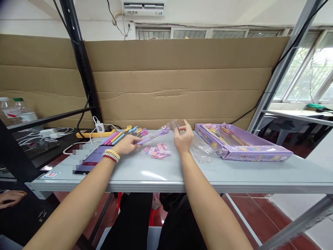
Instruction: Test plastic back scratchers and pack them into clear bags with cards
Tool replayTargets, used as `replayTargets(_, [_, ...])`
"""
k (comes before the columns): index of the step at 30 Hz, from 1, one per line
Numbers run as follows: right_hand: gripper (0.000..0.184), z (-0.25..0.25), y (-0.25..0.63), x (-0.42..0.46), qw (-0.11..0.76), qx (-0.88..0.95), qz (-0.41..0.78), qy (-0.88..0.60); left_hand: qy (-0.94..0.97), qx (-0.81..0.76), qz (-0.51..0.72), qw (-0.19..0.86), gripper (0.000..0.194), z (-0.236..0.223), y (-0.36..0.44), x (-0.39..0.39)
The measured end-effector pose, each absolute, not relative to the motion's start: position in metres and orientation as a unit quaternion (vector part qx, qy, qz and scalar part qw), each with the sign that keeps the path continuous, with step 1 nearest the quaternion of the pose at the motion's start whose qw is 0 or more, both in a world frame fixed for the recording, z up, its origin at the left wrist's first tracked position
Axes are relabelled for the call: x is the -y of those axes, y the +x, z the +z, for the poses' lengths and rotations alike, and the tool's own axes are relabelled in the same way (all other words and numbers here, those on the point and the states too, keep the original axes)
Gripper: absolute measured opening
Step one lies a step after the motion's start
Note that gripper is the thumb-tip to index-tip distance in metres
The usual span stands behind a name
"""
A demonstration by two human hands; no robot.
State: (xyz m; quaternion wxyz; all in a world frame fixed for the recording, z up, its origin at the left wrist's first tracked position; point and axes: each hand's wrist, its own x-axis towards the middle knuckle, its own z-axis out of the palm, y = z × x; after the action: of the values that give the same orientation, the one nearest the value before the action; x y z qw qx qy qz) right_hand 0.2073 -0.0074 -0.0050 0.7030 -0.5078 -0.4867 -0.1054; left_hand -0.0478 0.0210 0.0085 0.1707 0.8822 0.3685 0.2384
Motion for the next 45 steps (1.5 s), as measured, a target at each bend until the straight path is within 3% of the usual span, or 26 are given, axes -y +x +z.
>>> replayTargets(6, [0.013, -0.004, 0.195, 0.011, 0.644, 0.553, -0.17, -0.5, 0.882, -0.369, 0.238, 0.171, 0.041, 0.007, -0.048, -0.022])
replayTargets(15, [0.014, 0.0, 0.209, 0.008, 0.678, 0.429, -0.082, -0.592, 0.882, -0.382, 0.232, 0.152, 0.038, 0.005, -0.051, -0.026])
replayTargets(20, [0.038, 0.003, 0.217, 0.005, 0.748, 0.403, 0.052, -0.524, 0.862, -0.416, 0.251, 0.145, 0.034, 0.007, -0.052, -0.028])
replayTargets(28, [0.056, -0.002, 0.222, -0.001, 0.739, 0.458, 0.159, -0.468, 0.835, -0.416, 0.292, 0.213, 0.033, 0.005, -0.055, -0.033])
replayTargets(36, [0.036, -0.004, 0.22, -0.001, 0.698, 0.522, 0.172, -0.458, 0.832, -0.418, 0.283, 0.229, 0.031, 0.006, -0.058, -0.034])
replayTargets(45, [0.034, -0.006, 0.223, -0.002, 0.68, 0.506, 0.162, -0.505, 0.831, -0.433, 0.276, 0.214, 0.029, 0.009, -0.056, -0.03])
